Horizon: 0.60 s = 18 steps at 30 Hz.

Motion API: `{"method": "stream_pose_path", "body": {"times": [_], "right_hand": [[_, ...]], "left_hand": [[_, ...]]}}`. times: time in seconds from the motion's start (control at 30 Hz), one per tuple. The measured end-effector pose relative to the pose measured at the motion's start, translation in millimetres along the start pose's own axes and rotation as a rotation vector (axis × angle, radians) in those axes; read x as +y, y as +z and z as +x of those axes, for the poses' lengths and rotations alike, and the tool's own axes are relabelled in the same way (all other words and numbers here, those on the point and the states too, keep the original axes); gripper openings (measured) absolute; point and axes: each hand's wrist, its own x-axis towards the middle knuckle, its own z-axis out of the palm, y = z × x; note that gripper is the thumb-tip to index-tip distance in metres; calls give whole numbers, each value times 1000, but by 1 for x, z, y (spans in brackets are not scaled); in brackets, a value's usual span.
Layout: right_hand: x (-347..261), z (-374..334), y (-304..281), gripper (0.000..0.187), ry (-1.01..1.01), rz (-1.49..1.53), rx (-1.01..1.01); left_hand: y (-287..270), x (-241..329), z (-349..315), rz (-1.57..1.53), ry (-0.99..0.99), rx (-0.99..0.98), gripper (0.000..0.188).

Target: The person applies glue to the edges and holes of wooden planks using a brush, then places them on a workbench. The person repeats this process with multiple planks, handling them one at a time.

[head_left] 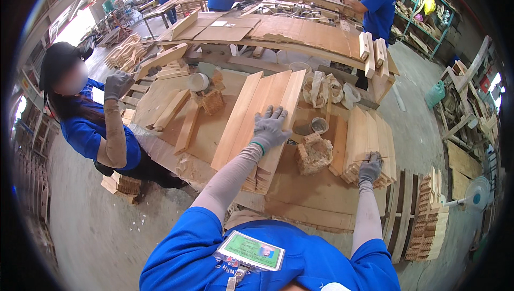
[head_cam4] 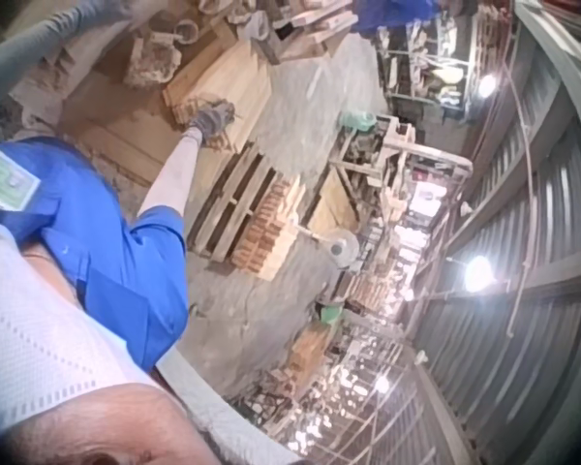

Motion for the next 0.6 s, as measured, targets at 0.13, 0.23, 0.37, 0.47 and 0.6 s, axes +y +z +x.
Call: {"method": "stream_pose_path", "body": {"times": [0.13, 0.23, 0.37, 0.47, 0.6], "right_hand": [[12, 1, 13, 27, 11, -5, -11], [9, -1, 17, 29, 44, 8, -52], [-7, 1, -11, 28, 58, 20, -68], [3, 0, 0, 25, 32, 29, -27], [7, 1, 3, 24, 53, 42, -64]], "left_hand": [[-3, -1, -1, -24, 1, 3, 73], [1, 2, 0, -34, 13, 28, 72], [3, -4, -2, -37, 21, 35, 72], [2, -3, -3, -54, 28, 43, 72], [4, -4, -1, -68, 32, 49, 72]]}}
